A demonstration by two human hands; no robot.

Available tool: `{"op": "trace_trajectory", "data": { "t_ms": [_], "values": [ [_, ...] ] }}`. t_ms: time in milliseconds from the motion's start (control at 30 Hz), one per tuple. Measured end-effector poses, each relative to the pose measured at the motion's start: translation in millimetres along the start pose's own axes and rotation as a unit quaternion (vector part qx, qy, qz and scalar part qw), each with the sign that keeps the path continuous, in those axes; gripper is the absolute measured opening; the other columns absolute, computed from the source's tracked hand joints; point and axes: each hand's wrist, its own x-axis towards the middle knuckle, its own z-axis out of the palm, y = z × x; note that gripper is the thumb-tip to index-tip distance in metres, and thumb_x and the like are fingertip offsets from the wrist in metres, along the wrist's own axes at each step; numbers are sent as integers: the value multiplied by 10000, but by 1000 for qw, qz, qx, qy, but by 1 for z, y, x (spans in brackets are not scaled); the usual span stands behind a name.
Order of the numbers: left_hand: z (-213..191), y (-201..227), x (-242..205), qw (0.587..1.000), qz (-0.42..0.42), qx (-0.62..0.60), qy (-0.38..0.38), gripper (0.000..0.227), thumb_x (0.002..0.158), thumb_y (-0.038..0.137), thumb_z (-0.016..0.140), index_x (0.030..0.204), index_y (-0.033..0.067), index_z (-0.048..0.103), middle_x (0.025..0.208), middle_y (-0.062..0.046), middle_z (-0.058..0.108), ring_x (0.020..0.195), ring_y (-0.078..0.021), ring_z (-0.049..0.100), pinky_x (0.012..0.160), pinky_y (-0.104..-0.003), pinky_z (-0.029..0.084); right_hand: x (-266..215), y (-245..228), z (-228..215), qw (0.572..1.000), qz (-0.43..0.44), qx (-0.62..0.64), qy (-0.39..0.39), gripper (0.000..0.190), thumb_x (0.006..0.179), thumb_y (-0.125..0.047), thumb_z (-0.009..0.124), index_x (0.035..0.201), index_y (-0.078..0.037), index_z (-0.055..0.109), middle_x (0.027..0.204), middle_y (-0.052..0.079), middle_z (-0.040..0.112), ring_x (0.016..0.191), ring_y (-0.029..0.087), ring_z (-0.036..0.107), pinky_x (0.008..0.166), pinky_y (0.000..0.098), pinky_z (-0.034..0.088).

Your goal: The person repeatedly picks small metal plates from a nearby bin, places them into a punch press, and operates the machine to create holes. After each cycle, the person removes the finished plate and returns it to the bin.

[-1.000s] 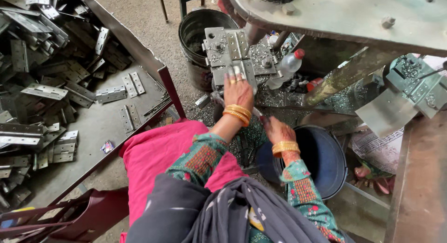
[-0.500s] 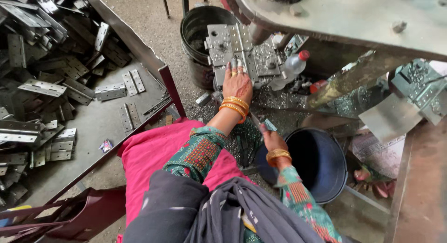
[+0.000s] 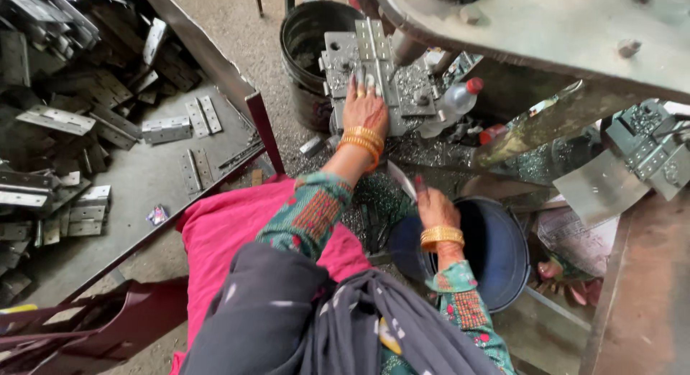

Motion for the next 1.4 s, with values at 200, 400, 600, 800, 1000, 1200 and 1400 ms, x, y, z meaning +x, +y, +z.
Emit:
{"op": "trace_trajectory", "data": {
  "t_ms": [200,400,600,800,1000,1200,1400],
  "values": [
    [-6,-3,12,998,-26,-22,59,481,963,203,375,1329,32,636,1538,-165,502,1470,-319,359,1240,-496,119,-15,-22,10,998,32,-30,38,927,948,-841,275,1006,-45,747,982,258,721,988,493,687,823,575,529],
    [-13,0,3,999,-19,28,0,496,975,216,351,1357,16,598,1527,-161,474,1495,-337,325,1224,-508,109,-20,-26,-31,1000,4,-24,-5,881,951,-802,214,1020,-116,761,958,219,733,975,475,693,824,573,528],
    [-2,-3,22,999,-51,8,-1,482,1020,193,346,1376,7,613,1564,-166,455,1496,-322,345,1245,-511,117,-29,-48,-23,997,18,-73,27,899,955,-814,261,994,-66,759,964,235,732,977,457,695,830,558,531],
    [2,0,22,998,-47,-34,13,463,1012,158,368,1379,41,626,1590,-129,465,1504,-322,355,1245,-531,127,-33,-33,-17,999,18,-22,20,869,929,-782,267,963,-55,742,951,230,732,948,459,706,823,564,542],
    [-7,-4,21,997,-53,-29,-55,456,1001,198,373,1361,76,625,1578,-117,445,1505,-304,315,1245,-536,73,-16,-9,14,999,13,-26,32,874,957,-789,301,958,-34,742,957,264,725,968,486,689,820,579,522],
    [-23,-9,21,999,-30,0,11,484,985,199,388,1384,47,616,1537,-137,477,1489,-337,335,1234,-546,72,-21,-18,24,1000,28,3,3,874,930,-808,344,964,-40,757,998,258,726,991,479,684,827,566,524],
    [1,-5,-5,999,0,33,-32,444,991,233,391,1317,57,636,1552,-129,469,1497,-334,340,1227,-554,67,-20,-18,-13,999,16,-38,27,865,952,-796,287,981,-82,773,998,238,742,1006,465,697,849,563,526]
  ]
}}
